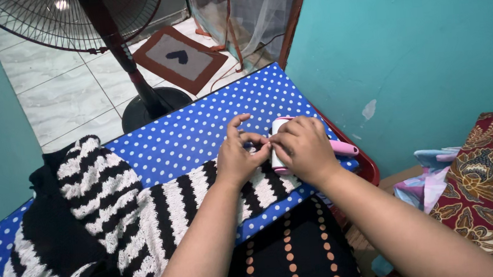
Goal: The person takes a black and white striped sweater from a laundry basket and places it on a blue polka-dotted ironing board. They then use a pink lint roller to roll over the sweater's surface, removing lint and debris from the fabric.
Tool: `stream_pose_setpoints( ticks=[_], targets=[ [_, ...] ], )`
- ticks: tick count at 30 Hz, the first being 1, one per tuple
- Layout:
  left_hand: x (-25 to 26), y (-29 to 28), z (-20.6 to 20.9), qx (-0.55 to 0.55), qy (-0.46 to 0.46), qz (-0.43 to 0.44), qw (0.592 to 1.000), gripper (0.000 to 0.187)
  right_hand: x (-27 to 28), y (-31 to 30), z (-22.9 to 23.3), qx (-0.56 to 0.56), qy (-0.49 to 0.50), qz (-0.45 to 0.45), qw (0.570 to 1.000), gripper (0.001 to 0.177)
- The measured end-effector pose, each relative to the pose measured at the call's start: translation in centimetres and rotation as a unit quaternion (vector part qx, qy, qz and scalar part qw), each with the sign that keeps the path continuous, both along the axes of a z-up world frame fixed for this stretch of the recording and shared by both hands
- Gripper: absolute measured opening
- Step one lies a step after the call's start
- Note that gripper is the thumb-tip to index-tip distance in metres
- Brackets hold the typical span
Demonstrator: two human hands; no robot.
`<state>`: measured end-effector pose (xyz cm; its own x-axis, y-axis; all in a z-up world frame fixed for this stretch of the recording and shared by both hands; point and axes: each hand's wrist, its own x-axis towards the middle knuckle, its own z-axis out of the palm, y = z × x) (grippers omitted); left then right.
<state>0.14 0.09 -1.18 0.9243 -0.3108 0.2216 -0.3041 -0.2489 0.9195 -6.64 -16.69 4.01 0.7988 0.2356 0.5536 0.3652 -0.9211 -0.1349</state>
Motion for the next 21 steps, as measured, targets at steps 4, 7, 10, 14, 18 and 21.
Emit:
stream_pose_setpoints(
  ticks=[4, 7, 10, 14, 18, 21],
  targets=[
    [0.0, 0.0, 0.0, -0.007, -0.022, -0.007, 1.000, 0.080, 0.2, 0.1, -0.2, 0.004, -0.007, -0.012, 1.000, 0.009],
    [-0.1, -0.1, 0.1, -0.004, -0.019, -0.007, 1.000, 0.079, 0.2, -0.1, -0.5, 0.033, -0.003, -0.011, 0.999, 0.009],
    [-0.1, 0.0, 0.3, 0.009, -0.015, -0.003, 1.000, 0.075, 0.5, -0.8, -0.6, 0.145, 0.043, -0.036, 0.988, 0.009],
    [-0.1, 0.0, 0.3, 0.038, -0.009, 0.021, 0.999, 0.063, 0.9, -3.2, -0.6, 0.200, 0.058, -0.048, 0.977, 0.007],
    [0.1, -0.1, -0.2, 0.050, -0.139, 0.081, 0.986, 0.048, 1.4, -7.5, 1.1, 0.228, 0.313, -0.001, 0.922, 0.010],
    [0.4, -0.4, -0.3, 0.073, -0.117, 0.086, 0.987, 0.044, 1.2, -9.1, 2.8, 0.444, 0.253, 0.012, 0.860, 0.018]
  ],
)
